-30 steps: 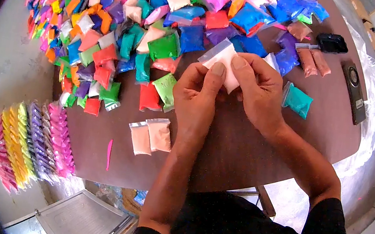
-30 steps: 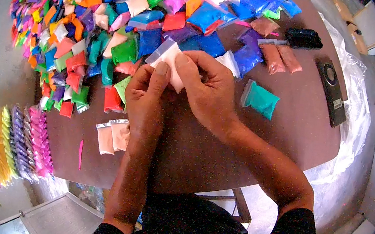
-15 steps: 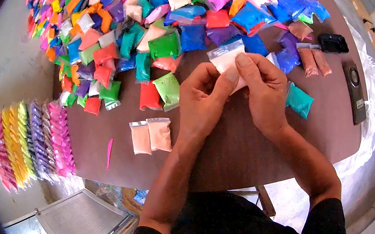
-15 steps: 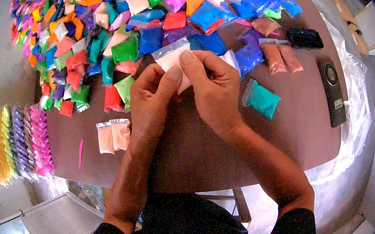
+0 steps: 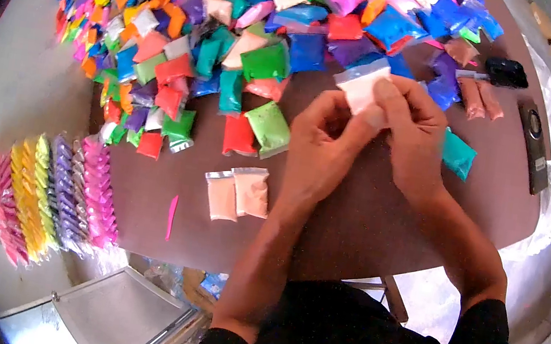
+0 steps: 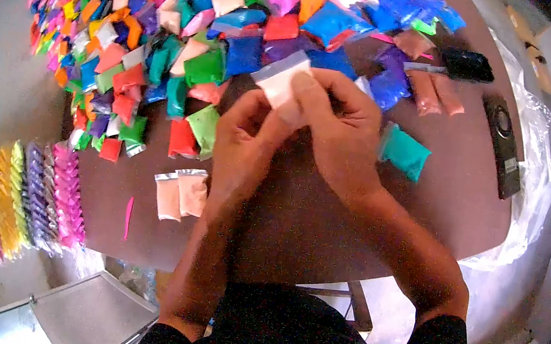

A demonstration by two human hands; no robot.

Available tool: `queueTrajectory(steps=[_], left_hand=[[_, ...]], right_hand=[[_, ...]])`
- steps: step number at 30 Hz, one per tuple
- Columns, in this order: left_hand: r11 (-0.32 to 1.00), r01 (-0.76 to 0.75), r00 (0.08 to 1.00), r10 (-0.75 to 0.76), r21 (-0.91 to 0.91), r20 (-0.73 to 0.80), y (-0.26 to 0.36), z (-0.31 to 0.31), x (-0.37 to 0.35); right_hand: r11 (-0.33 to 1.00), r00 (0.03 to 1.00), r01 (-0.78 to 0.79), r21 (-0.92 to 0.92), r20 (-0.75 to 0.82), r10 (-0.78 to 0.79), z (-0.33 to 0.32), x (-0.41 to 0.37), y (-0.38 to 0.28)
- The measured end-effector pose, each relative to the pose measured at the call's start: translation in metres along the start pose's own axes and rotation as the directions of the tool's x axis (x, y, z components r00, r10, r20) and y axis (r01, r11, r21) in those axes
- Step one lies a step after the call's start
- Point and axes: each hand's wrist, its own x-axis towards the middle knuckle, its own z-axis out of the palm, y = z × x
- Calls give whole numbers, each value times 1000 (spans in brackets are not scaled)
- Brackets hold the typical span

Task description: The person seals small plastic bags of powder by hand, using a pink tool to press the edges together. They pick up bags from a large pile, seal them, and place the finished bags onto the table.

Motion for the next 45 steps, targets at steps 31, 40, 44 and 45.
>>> queueTrajectory(steps=[31,40,44,45], left_hand=[[984,-175,985,175,-29,-8,-24,5,-6],[986,-145,978,156,84,-138,-23,-19,-62],[980,-125,982,145,157,-121,-19,-32,-105],[991,-93,985,106,99,-136,-13,-29,-117]], right_hand=[[1000,998,18,26,64,-19,-26,11,18],[991,979,-24,-129,200,49,-18,-31,11],[946,951,-131,-296,233,205,-1,-77,-21],[943,957,-93,-320,232,173,-5,-87,-18]])
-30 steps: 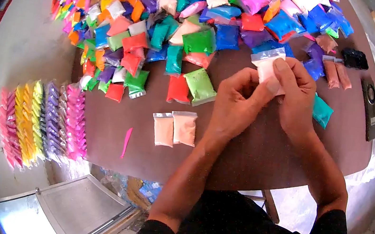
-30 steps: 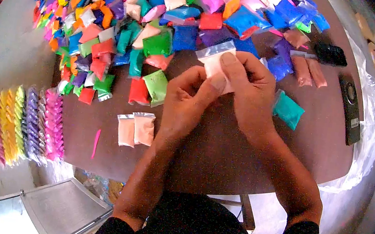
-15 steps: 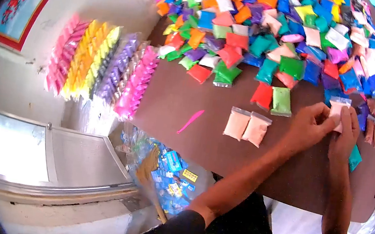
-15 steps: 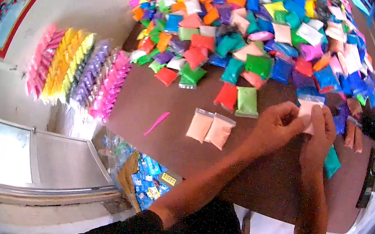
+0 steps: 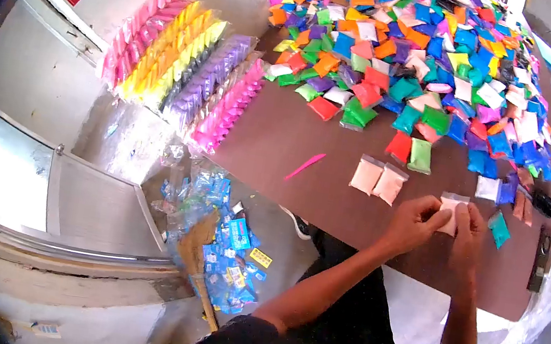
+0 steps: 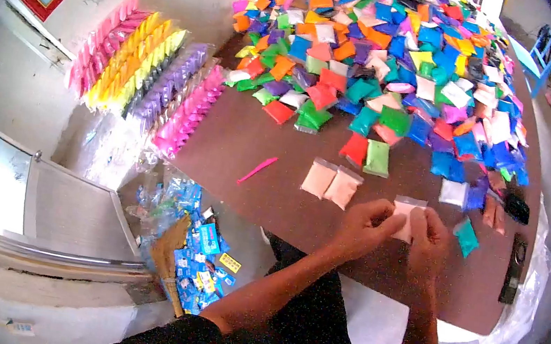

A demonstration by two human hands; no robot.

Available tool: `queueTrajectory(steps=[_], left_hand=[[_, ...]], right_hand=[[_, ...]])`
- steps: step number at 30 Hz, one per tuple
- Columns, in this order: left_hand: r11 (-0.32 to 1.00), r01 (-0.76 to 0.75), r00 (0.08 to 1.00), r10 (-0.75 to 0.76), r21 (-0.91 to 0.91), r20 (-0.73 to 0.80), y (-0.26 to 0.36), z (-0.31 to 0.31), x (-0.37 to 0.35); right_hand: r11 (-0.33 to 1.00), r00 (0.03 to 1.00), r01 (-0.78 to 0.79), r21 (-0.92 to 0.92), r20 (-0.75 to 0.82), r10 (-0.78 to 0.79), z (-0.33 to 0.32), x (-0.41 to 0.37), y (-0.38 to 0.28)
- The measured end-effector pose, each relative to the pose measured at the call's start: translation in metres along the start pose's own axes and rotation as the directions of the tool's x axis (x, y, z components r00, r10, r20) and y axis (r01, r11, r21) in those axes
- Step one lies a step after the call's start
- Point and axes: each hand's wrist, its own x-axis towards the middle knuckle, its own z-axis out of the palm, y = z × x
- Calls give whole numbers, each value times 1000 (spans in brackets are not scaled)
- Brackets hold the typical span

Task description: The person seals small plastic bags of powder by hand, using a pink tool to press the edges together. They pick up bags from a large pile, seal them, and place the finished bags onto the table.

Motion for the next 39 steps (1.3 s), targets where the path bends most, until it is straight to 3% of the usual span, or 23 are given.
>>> queueTrajectory(steps=[5,7,10,15,17,20,23,27,33,38,39], left_hand=[[999,3,1000,-2,-54,16,-22,2,-27],[1000,-4,1000,5,26,-11,-11,3,-35],[995,20,1000,-20,-99,-1,-17,3,-32],[993,-98,995,99,-69,14,-24,-7,-28],[997,-67,997,68,-29,42,-26,-7,-29],[994,-99,995,98,-47,-4,-23,-2,-30],[999,6,1000,-6,-36,5,-13,-5,-31],[996,-87,996,87,-27,9,-27,-9,-29],[998,-55,998,55,-11,13,-9,-10,-35],[999,-47,997,48,-9,54,-3,-1,-40],[995,-42,995,33,87,98,-2,-4,-39]], right_hand=[[973,967,157,-168,-173,-186,16,-44,5],[995,983,50,-87,-174,-65,11,-51,25],[991,973,112,-71,-196,-124,21,-58,27],[984,962,165,-69,-211,-176,36,-62,14],[985,962,175,-13,-213,-174,35,-61,13],[976,951,186,-111,-231,-207,24,-54,37],[967,955,211,-145,-181,-236,25,-57,31],[964,962,182,-193,-165,-215,26,-56,29],[962,965,202,-182,-134,-227,25,-55,33],[959,925,282,-36,-257,-282,24,-53,39],[960,926,279,-34,-256,-278,25,-53,38]])
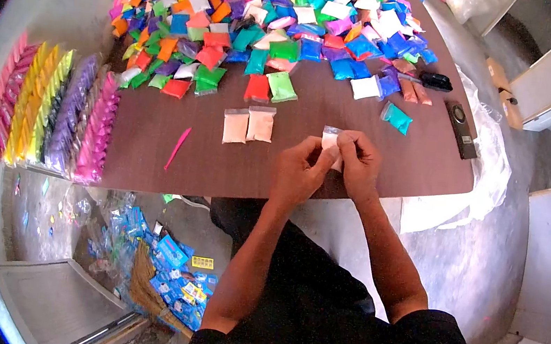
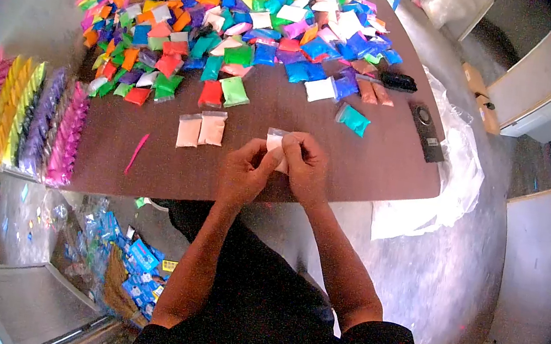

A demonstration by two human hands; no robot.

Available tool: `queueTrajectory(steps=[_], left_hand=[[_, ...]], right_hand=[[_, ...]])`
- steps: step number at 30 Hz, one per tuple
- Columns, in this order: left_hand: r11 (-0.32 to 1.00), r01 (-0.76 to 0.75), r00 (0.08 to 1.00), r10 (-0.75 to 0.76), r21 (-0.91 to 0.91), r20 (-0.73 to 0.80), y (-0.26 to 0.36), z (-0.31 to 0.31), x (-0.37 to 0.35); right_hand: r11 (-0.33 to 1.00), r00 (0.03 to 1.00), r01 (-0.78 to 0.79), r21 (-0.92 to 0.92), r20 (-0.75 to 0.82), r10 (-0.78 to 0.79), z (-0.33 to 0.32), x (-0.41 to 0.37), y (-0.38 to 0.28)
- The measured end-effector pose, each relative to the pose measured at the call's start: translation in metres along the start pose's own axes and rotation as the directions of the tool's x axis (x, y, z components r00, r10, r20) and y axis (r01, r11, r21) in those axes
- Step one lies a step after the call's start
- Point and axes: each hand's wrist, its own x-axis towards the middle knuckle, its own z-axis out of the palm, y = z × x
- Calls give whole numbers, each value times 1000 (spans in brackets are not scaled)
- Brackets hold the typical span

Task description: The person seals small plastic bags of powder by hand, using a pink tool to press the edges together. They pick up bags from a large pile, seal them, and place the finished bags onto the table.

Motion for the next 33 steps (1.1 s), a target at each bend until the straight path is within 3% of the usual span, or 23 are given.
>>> queueTrajectory(steps=[1,4,9,14,17,24,26,33], left_hand=[[995,11,999,-15,97,43,0,-2,0],[1000,-18,1000,18,8,19,-11,-2,3],[999,-47,999,46,23,21,-15,-1,5],[996,-47,999,49,-79,21,-3,5,0],[999,26,998,-24,-32,54,-11,0,2],[996,24,999,-21,-86,39,-22,-4,5],[996,23,999,-20,-88,33,-18,-3,4],[996,-8,999,4,-93,-46,-15,0,6]], right_hand=[[1000,1000,-11,-5,3,11,1,0,-2],[999,999,-31,-42,18,32,4,1,-6],[993,996,-54,-105,65,61,1,3,-1],[997,997,-38,66,-68,42,1,3,1],[998,995,-55,29,-85,57,2,3,1],[993,993,-110,-31,30,111,2,5,-6],[996,1000,-25,-81,-10,24,4,5,-5],[1000,1000,-24,12,3,24,-1,3,4]])
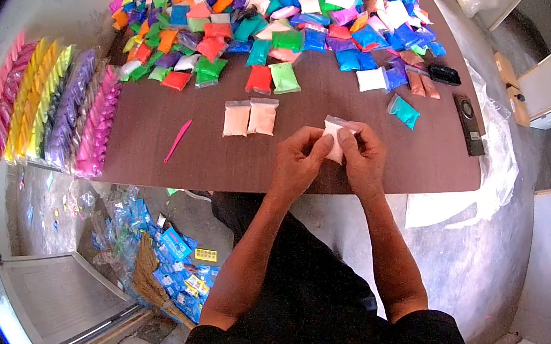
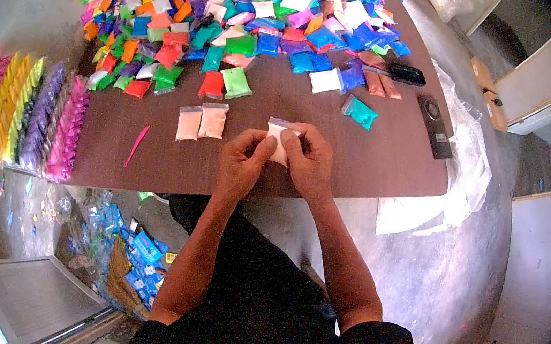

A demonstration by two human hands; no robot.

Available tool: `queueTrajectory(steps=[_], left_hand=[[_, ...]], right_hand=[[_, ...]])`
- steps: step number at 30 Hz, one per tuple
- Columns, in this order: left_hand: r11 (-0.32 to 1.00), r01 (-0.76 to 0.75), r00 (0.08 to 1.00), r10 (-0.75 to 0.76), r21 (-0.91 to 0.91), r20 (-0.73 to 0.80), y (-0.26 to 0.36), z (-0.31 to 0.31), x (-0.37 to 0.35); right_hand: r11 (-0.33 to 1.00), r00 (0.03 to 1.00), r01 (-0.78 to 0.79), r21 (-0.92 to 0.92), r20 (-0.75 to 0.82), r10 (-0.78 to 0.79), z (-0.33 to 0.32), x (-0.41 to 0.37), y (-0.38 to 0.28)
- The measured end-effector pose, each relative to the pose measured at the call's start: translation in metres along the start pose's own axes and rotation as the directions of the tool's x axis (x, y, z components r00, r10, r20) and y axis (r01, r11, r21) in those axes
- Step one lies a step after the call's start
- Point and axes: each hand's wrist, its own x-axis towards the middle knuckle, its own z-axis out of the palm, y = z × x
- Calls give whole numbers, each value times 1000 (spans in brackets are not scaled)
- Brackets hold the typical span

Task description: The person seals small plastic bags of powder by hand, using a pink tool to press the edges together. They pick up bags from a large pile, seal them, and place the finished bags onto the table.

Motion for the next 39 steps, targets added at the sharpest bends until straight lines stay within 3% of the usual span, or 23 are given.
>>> queueTrajectory(steps=[5,9,12,14,18,20,28,36,39], left_hand=[[997,-46,999,47,56,-17,-7,-4,0],[999,-42,999,41,-19,-31,-3,-1,-1],[997,-51,998,49,-53,-39,-1,0,-1],[997,-58,997,56,-56,-45,-1,0,0],[998,-60,998,59,-32,-32,-7,-3,1],[996,-90,995,89,-9,-38,-7,-4,1],[998,-51,993,46,-39,-112,7,2,-1],[999,-33,997,30,-37,-70,0,-5,-2],[999,-11,994,7,-37,-105,0,-4,-2]], right_hand=[[992,997,-32,-126,64,41,3,0,-8],[996,997,11,-88,75,-5,3,0,-5],[999,996,-41,-12,73,42,-1,-1,-6],[997,994,19,-70,110,-12,-2,-1,-3],[995,991,-48,-91,118,59,1,-2,-10],[990,994,10,-139,112,6,5,-1,-16],[994,994,21,-111,108,-9,-1,-1,-4],[990,990,45,-132,137,-26,3,-1,-12],[993,989,-58,-103,129,72,4,1,-10]])
